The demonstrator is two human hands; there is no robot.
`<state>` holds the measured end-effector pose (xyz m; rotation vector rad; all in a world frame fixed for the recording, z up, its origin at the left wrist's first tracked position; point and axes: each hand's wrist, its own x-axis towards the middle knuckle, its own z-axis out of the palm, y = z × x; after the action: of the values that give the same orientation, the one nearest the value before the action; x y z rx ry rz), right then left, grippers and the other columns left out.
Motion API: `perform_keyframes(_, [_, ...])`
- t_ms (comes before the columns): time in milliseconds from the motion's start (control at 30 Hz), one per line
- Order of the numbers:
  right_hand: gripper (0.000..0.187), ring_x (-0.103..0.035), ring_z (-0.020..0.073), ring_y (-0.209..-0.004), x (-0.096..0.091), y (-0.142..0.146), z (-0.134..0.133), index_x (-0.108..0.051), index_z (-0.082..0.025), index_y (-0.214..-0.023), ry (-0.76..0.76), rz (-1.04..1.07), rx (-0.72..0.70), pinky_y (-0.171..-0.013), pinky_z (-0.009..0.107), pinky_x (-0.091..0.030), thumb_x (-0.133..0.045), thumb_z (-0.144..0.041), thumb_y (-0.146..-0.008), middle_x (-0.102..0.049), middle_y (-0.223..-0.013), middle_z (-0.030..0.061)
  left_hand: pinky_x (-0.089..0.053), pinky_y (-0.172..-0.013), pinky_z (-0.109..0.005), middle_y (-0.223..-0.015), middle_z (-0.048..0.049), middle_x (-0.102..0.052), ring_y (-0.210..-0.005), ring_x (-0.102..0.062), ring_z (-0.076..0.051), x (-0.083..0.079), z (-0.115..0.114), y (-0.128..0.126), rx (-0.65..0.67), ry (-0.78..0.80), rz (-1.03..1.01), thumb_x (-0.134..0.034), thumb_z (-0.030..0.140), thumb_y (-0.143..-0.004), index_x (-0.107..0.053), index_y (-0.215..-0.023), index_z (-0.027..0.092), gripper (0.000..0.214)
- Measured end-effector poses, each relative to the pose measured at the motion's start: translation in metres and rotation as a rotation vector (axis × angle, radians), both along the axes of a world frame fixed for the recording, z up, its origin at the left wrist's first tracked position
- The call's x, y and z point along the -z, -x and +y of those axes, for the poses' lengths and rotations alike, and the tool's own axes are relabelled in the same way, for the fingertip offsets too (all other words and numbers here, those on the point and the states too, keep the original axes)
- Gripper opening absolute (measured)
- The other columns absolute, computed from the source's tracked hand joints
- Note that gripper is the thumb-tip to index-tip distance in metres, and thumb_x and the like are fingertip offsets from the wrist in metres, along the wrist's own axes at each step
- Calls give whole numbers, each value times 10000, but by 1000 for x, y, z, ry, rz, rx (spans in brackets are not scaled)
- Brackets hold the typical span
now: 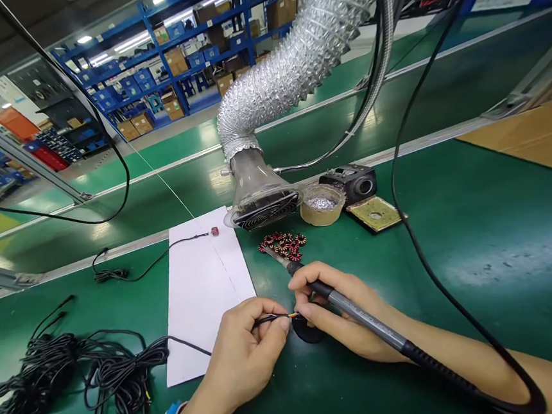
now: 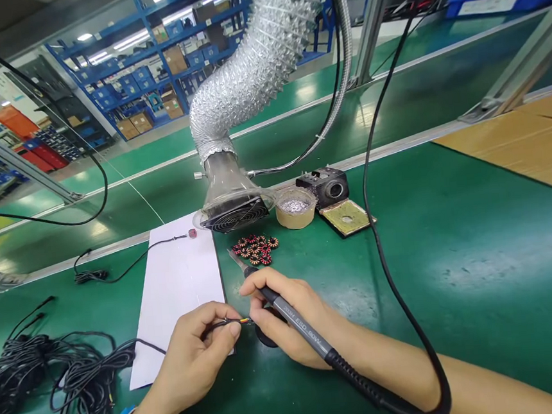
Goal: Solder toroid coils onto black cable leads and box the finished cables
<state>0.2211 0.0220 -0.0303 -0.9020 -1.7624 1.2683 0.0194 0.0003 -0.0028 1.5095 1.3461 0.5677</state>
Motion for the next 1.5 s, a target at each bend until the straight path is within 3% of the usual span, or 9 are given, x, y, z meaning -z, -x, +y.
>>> perform_keyframes(400, [190, -594, 110, -632, 5, -1, 0, -521, -252, -1118, -42, -79, -15, -579, 214, -454, -520, -242, -928, -614, -777, -24, -333, -504, -203, -669, 15, -533, -538, -427, -94, -1, -1, -2, 95, -243, 210, -545, 260, -871, -672, -917, 177, 159])
perform_keyframes(700, [284, -547, 92, -614, -4, -2, -4, -505, -251, -1084, 60, -45, -38, -569, 201, -442, -537, -131, -828, -576, -783, -42, -316, -493, -200, -626, 32, -488, -532, -397, -93, 1, -2, -4, 31, -189, 144, -535, 288, -893, -660, -881, 190, 159])
perform_keyframes(1067, [226, -575, 109, -658, 0, 2, -3, -548, -225, -1010, 176, 18, 51, -614, 223, -473, -630, -204, -800, -623, -793, -14, -323, -484, -197, -667, 14, -528, -525, -412, -88, -2, -2, -6, 79, -191, 162, -540, 262, -871, -672, -901, 169, 164])
perform_keyframes(1500, [329, -604, 120, -653, 1, 4, -4, -525, -214, -1064, 266, 59, -83, -589, 233, -506, -621, -145, -757, -556, -783, -22, -271, -461, -194, -585, 49, -443, -492, -343, -77, 1, -4, -9, -15, -101, 35, -540, 278, -885, -642, -861, 153, 163])
